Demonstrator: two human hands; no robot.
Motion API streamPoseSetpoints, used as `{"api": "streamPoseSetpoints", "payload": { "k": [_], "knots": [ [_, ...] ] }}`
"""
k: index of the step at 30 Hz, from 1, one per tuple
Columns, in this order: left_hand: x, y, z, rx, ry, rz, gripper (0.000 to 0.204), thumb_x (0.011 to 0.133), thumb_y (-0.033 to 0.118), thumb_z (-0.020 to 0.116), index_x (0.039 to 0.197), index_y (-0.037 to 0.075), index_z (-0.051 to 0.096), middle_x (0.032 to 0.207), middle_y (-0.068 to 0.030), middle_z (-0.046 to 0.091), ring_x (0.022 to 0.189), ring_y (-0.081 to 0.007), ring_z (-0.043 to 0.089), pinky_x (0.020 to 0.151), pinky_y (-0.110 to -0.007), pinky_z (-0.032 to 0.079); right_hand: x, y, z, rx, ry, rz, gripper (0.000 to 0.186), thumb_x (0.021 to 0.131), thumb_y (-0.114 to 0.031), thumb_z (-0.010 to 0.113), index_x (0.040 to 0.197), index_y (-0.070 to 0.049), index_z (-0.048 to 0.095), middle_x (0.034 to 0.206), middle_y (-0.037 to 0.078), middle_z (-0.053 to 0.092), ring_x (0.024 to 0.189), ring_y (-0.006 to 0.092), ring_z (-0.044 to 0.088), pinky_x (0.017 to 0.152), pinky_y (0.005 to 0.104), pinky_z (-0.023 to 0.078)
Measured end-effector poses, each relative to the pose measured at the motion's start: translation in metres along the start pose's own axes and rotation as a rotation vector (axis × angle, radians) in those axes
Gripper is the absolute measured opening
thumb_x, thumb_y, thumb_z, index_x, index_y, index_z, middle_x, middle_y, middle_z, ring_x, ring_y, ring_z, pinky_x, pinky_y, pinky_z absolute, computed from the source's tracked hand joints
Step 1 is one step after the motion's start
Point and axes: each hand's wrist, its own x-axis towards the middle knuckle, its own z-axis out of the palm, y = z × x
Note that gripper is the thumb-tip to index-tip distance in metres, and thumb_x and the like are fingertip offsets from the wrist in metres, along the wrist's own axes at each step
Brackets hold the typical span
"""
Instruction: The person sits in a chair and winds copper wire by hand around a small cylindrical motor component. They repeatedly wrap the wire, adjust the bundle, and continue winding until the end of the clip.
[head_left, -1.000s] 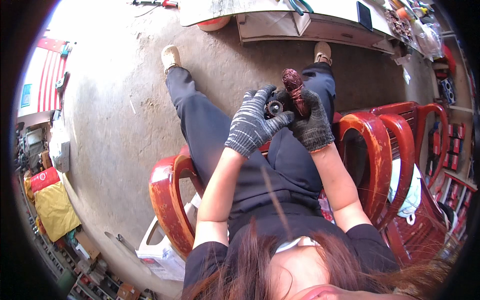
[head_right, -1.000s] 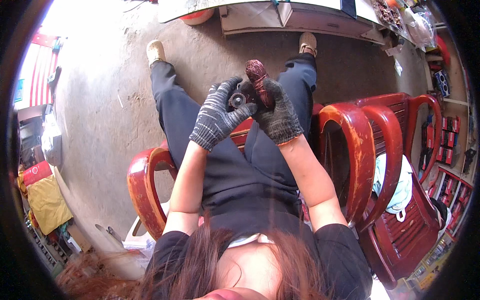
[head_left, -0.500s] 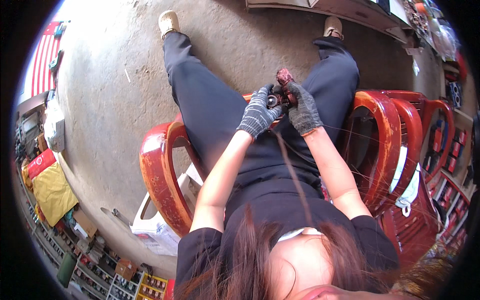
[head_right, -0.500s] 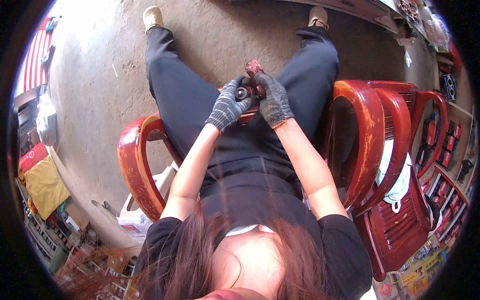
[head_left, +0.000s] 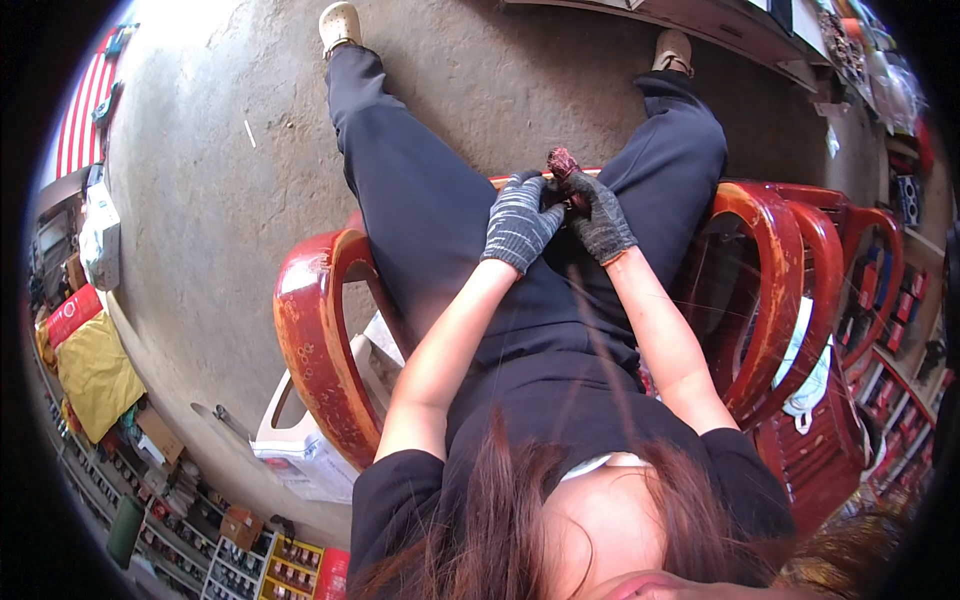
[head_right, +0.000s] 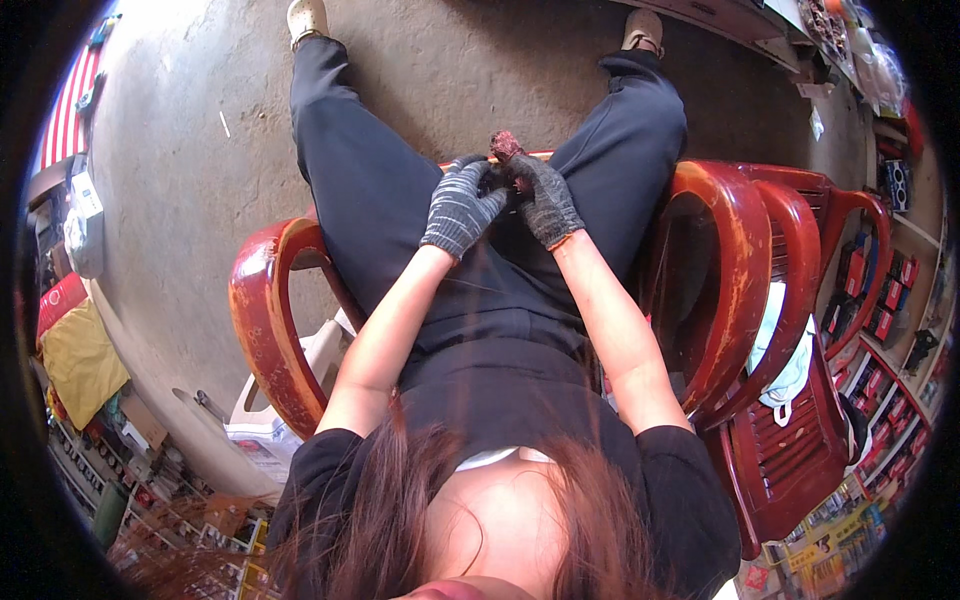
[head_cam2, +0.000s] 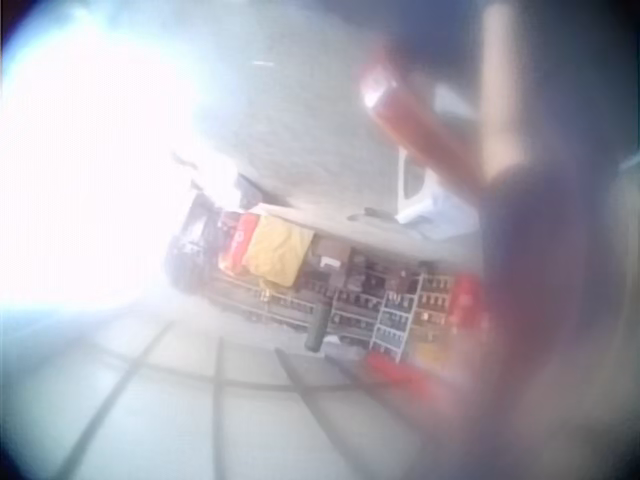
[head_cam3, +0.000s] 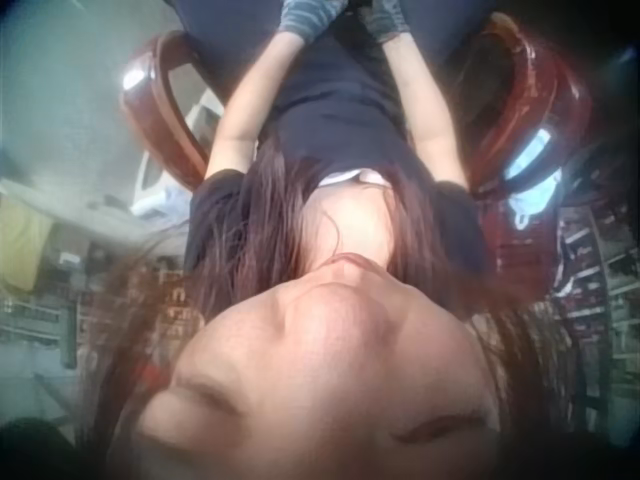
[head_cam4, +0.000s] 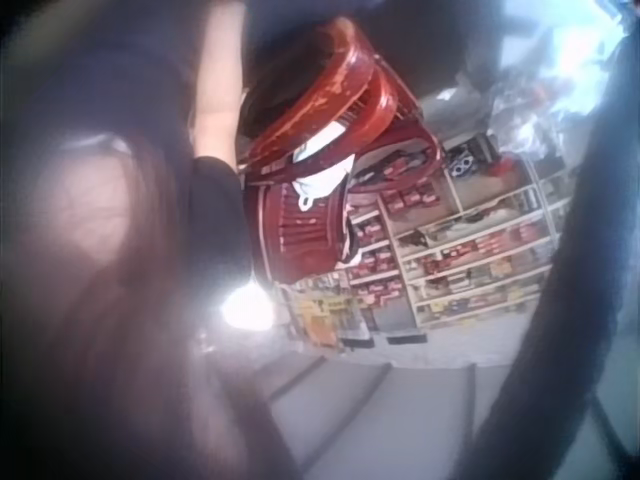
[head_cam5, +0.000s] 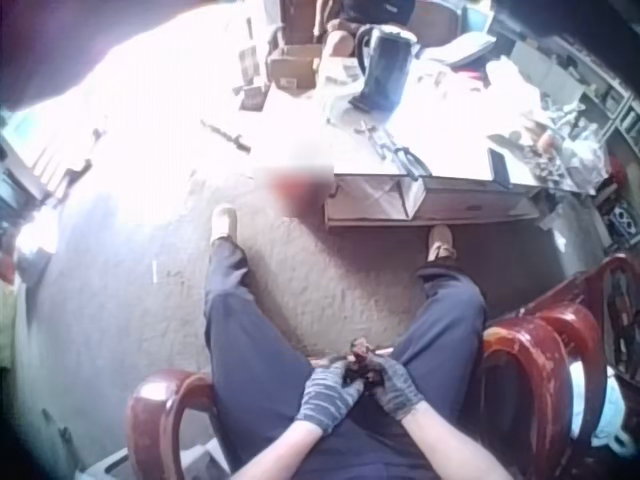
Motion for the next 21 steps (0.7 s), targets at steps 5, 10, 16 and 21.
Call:
{"api": "streamPoseSetpoints", "payload": {
  "k": [5, 10, 16, 21],
  "knots": [
    [-0.002, 0.006, 0.010, -0.283, 0.333, 0.020, 0.025, 0.072, 0.006, 0.074, 0.095, 0.000, 0.064, 0.093, -0.0144, 0.061, 0.080, -0.0270, 0.061, 0.075, -0.035, 0.051, -0.020, -0.038, 0.033, 0.283, 0.021, 0.112, 0.019, 0.087, -0.011, 0.058, 0.103, -0.001, 0.063, 0.098, 0.006, 0.065, 0.088, 0.0170, 0.060, 0.077, 0.0277, 0.048],
    [0.002, 0.020, 0.013, -0.378, 0.336, 0.046, 0.016, 0.074, 0.003, 0.071, 0.089, 0.001, 0.067, 0.094, -0.0131, 0.060, 0.082, -0.0268, 0.062, 0.074, -0.034, 0.052, -0.025, -0.049, 0.045, 0.483, 0.089, 0.230, 0.018, 0.090, -0.016, 0.057, 0.101, -0.003, 0.063, 0.093, 0.005, 0.064, 0.086, 0.0142, 0.059, 0.077, 0.0274, 0.048],
    [0.002, 0.018, 0.017, -0.244, 0.388, 0.075, 0.017, 0.075, 0.005, 0.071, 0.091, 0.002, 0.068, 0.095, -0.0135, 0.062, 0.081, -0.0274, 0.063, 0.073, -0.035, 0.052, -0.024, -0.038, 0.040, 0.145, 0.027, -0.016, 0.019, 0.090, -0.014, 0.056, 0.105, -0.003, 0.061, 0.097, 0.006, 0.064, 0.089, 0.0161, 0.060, 0.078, 0.0281, 0.049],
    [0.004, 0.019, 0.021, -0.081, 0.418, 0.104, 0.013, 0.075, 0.007, 0.070, 0.087, 0.003, 0.067, 0.093, -0.0136, 0.062, 0.078, -0.0283, 0.063, 0.070, -0.036, 0.053, -0.013, -0.017, 0.024, -0.104, 0.018, -0.167, 0.018, 0.090, -0.013, 0.056, 0.104, -0.004, 0.063, 0.101, 0.006, 0.064, 0.091, 0.0167, 0.060, 0.080, 0.0303, 0.049]
  ]
}}
